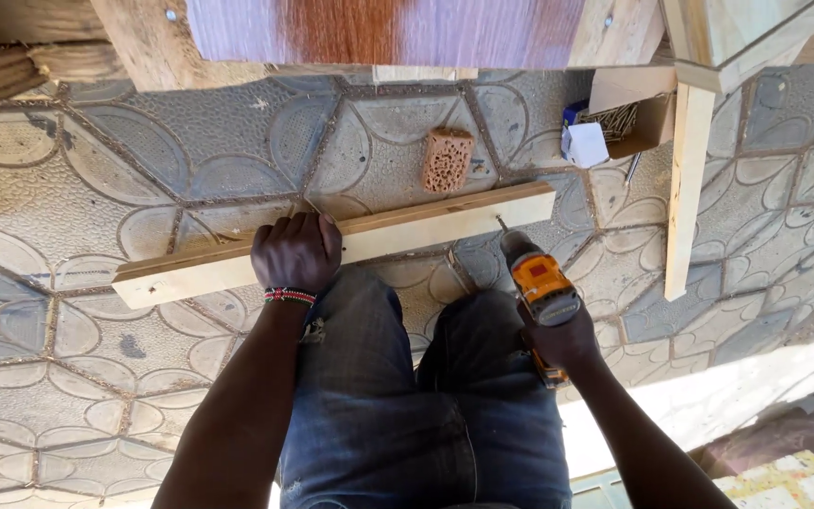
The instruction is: The person is using a cordless power drill to drive screws into wooden planks to secure them together.
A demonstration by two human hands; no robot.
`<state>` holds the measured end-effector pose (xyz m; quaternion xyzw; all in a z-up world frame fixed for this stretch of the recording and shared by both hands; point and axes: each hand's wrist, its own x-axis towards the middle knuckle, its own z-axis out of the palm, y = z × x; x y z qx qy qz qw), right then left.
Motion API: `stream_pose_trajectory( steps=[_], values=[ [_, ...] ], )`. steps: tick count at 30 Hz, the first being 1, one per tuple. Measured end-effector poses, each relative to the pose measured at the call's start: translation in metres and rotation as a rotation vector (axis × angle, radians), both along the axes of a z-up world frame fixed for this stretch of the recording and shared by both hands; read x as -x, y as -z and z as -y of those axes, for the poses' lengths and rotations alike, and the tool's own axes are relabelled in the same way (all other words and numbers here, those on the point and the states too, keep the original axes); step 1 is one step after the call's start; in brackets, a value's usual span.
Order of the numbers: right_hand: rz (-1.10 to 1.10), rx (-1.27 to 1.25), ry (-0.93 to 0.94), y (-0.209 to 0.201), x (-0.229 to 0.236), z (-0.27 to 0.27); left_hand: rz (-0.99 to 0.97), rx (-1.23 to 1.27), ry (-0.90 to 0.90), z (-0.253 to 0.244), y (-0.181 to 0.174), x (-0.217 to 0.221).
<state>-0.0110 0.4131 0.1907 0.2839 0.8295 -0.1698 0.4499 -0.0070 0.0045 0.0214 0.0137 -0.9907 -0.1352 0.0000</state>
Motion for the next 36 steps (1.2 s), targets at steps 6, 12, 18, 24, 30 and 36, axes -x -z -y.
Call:
stream_pose_trajectory(
  steps=[6,12,18,24,30,36],
  values=[
    [-0.017,0.012,-0.031,0.005,-0.009,-0.010,0.035,-0.044,-0.011,0.001,-0.004,0.001],
    [-0.049,0.026,-0.054,0.010,-0.022,-0.017,0.023,-0.031,-0.011,0.001,0.001,-0.001],
    [-0.057,0.038,-0.081,0.015,-0.026,-0.023,0.037,-0.056,-0.019,0.001,-0.005,0.004],
    [-0.061,0.048,-0.113,0.020,-0.029,-0.029,0.029,-0.036,-0.009,0.002,0.000,-0.002],
    [-0.085,0.065,-0.152,0.027,-0.034,-0.038,0.030,-0.038,-0.026,-0.001,-0.005,0.002],
    [-0.116,0.077,-0.197,0.035,-0.033,-0.047,0.024,-0.024,-0.029,-0.003,-0.006,-0.001]
  ],
)
